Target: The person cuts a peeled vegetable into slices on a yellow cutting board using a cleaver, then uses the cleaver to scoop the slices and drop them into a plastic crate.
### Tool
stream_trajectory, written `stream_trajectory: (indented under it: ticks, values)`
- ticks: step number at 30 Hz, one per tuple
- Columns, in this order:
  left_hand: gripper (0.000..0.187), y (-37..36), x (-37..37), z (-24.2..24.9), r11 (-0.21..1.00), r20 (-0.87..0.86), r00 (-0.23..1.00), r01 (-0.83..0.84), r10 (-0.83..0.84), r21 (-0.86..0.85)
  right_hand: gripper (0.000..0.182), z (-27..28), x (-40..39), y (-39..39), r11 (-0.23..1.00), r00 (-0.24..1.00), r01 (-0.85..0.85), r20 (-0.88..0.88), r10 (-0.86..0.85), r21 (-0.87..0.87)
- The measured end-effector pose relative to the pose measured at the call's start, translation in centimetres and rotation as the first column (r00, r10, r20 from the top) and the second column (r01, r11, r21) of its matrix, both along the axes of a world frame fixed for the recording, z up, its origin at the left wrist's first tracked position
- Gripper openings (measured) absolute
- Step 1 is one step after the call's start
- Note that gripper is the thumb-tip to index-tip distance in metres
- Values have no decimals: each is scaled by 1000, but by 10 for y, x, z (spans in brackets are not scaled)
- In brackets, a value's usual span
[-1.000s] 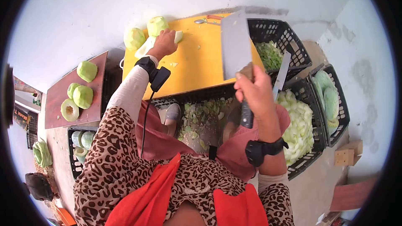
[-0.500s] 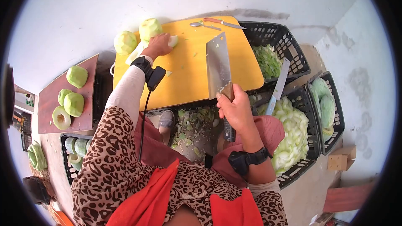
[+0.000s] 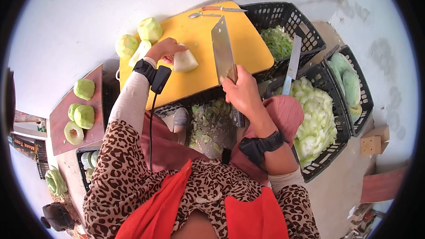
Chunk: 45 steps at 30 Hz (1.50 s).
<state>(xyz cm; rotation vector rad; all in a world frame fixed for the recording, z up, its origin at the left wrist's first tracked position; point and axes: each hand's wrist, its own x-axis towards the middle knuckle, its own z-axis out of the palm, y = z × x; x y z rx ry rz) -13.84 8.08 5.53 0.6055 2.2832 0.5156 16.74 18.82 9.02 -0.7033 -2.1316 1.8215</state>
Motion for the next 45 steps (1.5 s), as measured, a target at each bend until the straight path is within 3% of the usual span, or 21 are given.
stream_trajectory:
  ticks: [7,9,12,13,14,16,17,20,27,36,43,45]
  values:
    - [68,-28,23,3,983,55,983,-171,175,-73,31,17,-1,-12,992,993,-29,118,15,120]
    - [72,-36,33,9,973,39,981,-183,191,-142,32,-1,-5,-11,944,998,-48,53,33,327]
    - [72,-51,48,10,988,-24,993,-119,117,-103,33,-13,-6,-13,879,995,-93,80,62,467]
    - [72,-51,54,16,987,-71,995,-83,74,-137,33,-11,-6,-15,865,991,-116,112,70,488]
    - [72,-56,56,4,999,-276,961,-38,26,-37,32,-9,-7,-16,866,984,-149,158,83,478]
    - [75,-64,61,-23,985,-647,763,112,-3,128,32,-3,-8,-20,863,963,-214,248,108,457]
    - [76,-61,63,-28,978,-535,844,78,38,191,31,-7,-9,-21,850,966,-213,231,111,482]
    - [74,-57,84,-34,951,-624,776,253,-89,178,30,-23,-14,-24,811,973,-209,196,119,546]
    - [61,-57,110,-52,916,-549,832,154,83,372,30,-26,-15,-26,769,958,-272,236,161,578]
    - [56,-58,133,-39,860,-711,689,273,136,430,30,-14,-8,-31,706,922,-366,337,190,606]
    - [59,-57,134,-39,835,-669,725,258,165,486,28,-13,-11,-27,642,923,-375,335,191,669]
    - [59,-58,133,-39,827,-679,715,273,169,492,27,-3,-10,-31,678,934,-338,320,157,653]
